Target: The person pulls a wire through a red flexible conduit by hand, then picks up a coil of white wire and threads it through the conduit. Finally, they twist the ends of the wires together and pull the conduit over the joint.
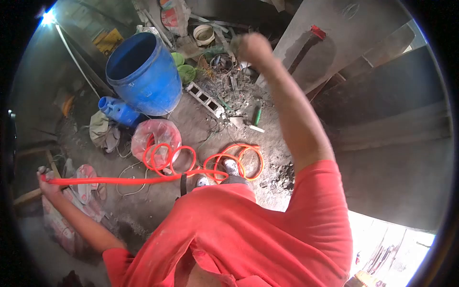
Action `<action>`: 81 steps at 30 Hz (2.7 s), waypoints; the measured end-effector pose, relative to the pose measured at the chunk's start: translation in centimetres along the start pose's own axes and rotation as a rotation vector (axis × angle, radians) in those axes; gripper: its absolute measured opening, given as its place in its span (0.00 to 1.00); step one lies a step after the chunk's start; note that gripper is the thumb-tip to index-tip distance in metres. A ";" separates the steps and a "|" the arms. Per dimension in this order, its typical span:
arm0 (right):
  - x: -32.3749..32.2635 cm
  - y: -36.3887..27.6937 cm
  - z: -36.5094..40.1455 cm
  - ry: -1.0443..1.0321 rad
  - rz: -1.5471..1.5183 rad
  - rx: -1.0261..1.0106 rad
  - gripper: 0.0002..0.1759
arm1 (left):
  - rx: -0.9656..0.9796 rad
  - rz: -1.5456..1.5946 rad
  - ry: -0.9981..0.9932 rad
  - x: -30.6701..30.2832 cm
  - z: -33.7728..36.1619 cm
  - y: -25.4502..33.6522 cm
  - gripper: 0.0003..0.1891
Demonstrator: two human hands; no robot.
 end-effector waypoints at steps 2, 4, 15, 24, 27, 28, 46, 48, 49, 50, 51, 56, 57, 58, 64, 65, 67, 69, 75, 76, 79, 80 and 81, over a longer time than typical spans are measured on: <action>7.7 -1.6 2.9 -0.238 -0.140 0.250 0.18 | -0.311 -0.163 -0.028 -1.9 0.1 -4.4 0.18; 10.0 -4.5 5.0 -0.237 -0.387 0.217 0.20 | -0.344 -0.434 0.112 2.5 2.7 -11.8 0.23; 0.8 -18.4 -0.4 -0.053 -0.761 0.016 0.20 | -0.153 -0.409 0.082 23.4 9.9 -22.6 0.30; -1.2 -35.6 4.1 -0.213 -1.059 -0.423 0.15 | -0.521 -1.368 -0.286 31.3 9.2 -20.5 0.31; 1.9 -35.2 5.6 -0.308 -1.103 -0.429 0.16 | -0.381 -1.589 -0.434 29.6 11.0 -20.0 0.27; 2.5 -35.8 6.0 -0.312 -1.110 -0.425 0.16 | -0.129 -1.606 -0.530 30.0 11.3 -19.9 0.25; 10.4 -36.7 10.6 -0.860 -1.130 -0.354 0.28 | 0.054 -1.643 0.493 14.0 17.0 11.8 0.14; 10.7 -37.5 12.0 -0.926 -1.178 -0.390 0.29 | 0.261 -1.792 0.609 13.5 18.4 15.8 0.17; 11.0 -37.8 12.9 -0.991 -1.223 -0.430 0.31 | 0.334 -1.824 0.642 13.2 19.1 17.1 0.17; 11.1 -37.1 14.0 -0.916 -1.166 -0.467 0.34 | 0.366 -1.834 0.657 12.4 19.5 17.7 0.17; 10.8 -36.4 14.8 -0.922 -1.160 -0.461 0.34 | 0.400 -1.846 0.662 12.1 19.8 18.3 0.17; 13.2 -32.7 20.0 -1.242 -1.613 -0.059 0.35 | 0.447 -1.852 0.694 8.3 20.3 20.0 0.16; 13.6 -32.4 20.8 -1.242 -1.609 -0.060 0.35 | 0.452 -1.858 0.692 7.5 20.3 20.6 0.16; 13.9 -32.2 21.4 -1.143 -1.432 -0.155 0.36 | 0.455 -1.857 0.699 6.9 20.6 20.8 0.16; 19.5 -31.6 24.0 -0.523 -0.776 -0.164 0.48 | 0.388 -1.899 0.749 2.1 22.8 23.2 0.16; 20.9 -30.4 23.6 -0.483 -0.682 -0.090 0.42 | 0.362 -1.914 0.760 1.0 23.0 23.6 0.16; 23.5 -27.3 22.8 -0.548 -0.505 -0.042 0.27 | 0.297 -1.956 0.760 -1.4 23.1 23.8 0.16; 24.8 -22.0 21.1 -0.673 -0.310 -0.073 0.16 | 0.214 -2.027 0.716 -4.4 22.2 23.5 0.17; 8.6 -13.4 6.8 -0.327 -0.043 0.224 0.17 | 0.181 -2.682 -0.025 -14.3 7.7 15.6 0.17; 6.7 -14.2 5.3 -0.254 -0.062 0.123 0.25 | 0.258 -2.667 -0.056 -12.4 4.4 12.1 0.18; 0.3 -22.3 3.5 -0.342 -0.400 -0.076 0.21 | 0.206 -1.239 0.222 8.0 0.8 -2.9 0.24; -0.6 -25.3 3.3 -0.295 -0.498 -0.184 0.20 | 0.232 -1.532 -0.011 16.9 1.7 -7.0 0.28; -2.0 -28.2 3.0 -0.308 -0.572 -0.298 0.16 | 0.285 -1.503 -0.249 23.9 3.1 -11.2 0.30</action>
Point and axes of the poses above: each hand's wrist, its own z-axis away from the middle knuckle, its own x-axis out of the palm, y = z × x, the point moved 5 cm from there along -z, towards the middle knuckle
